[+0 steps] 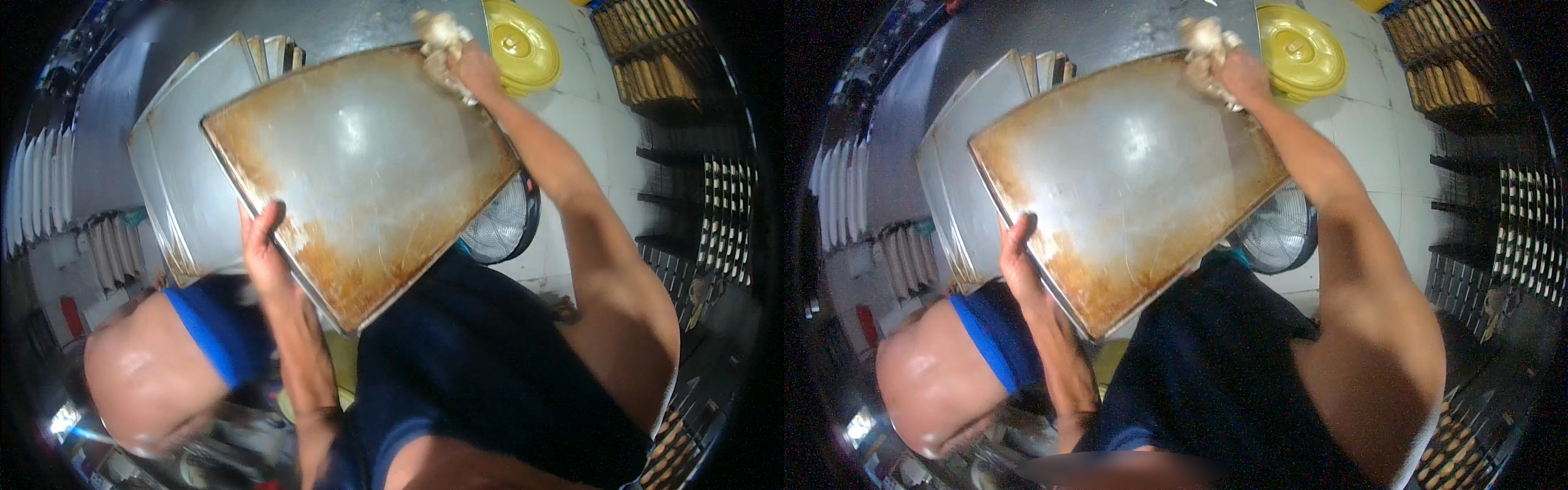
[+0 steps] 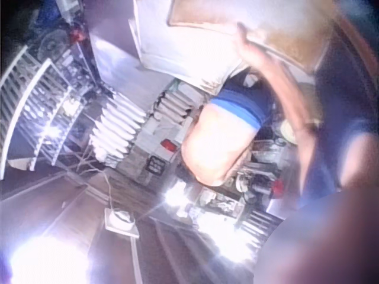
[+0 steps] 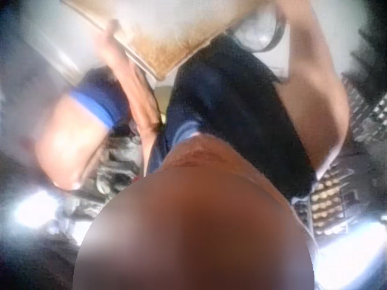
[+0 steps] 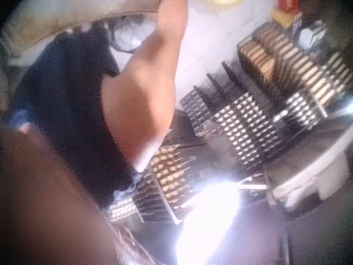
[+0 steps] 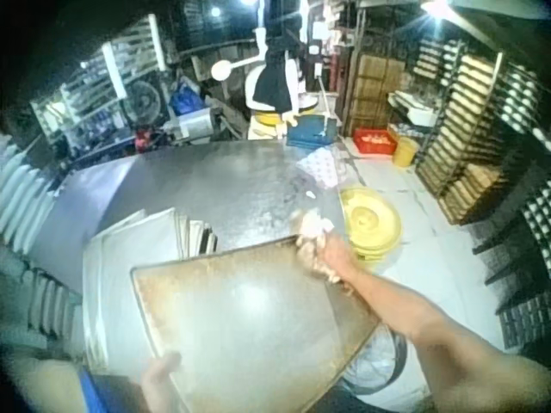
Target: The person wipes down metal baking trays with a cloth, then uses a towel and a small pad to remove trays of baked bread from an industrial oven and places them onto a cooling rack.
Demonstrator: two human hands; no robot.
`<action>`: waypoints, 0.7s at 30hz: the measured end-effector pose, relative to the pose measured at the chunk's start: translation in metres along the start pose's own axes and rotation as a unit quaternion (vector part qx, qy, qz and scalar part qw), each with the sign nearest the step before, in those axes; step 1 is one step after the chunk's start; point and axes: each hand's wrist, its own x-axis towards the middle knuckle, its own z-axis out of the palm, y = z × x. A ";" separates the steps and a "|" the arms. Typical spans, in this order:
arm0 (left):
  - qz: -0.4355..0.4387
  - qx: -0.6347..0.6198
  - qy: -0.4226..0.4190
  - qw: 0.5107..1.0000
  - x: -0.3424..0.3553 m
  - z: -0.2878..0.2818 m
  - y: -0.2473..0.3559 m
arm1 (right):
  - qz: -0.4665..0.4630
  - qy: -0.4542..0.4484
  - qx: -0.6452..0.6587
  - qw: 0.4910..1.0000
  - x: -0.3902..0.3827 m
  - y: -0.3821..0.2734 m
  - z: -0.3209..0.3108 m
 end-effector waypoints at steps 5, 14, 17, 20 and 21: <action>-0.061 -0.021 0.083 0.994 0.020 0.036 -0.004 | -0.370 0.221 0.077 0.899 -0.096 -0.084 0.025; -0.043 -0.060 0.017 0.997 0.029 0.040 -0.010 | -0.112 0.132 0.014 0.985 -0.048 0.065 0.007; -0.037 -0.042 0.045 0.997 0.047 0.020 -0.017 | 0.062 -0.143 0.007 0.988 -0.052 0.044 -0.030; -0.067 -0.034 0.027 0.997 0.046 0.017 -0.009 | -0.300 0.130 0.069 0.943 -0.171 -0.038 -0.019; -0.062 -0.040 0.035 0.997 0.046 0.005 -0.011 | -0.345 0.041 0.107 0.932 -0.210 -0.075 -0.045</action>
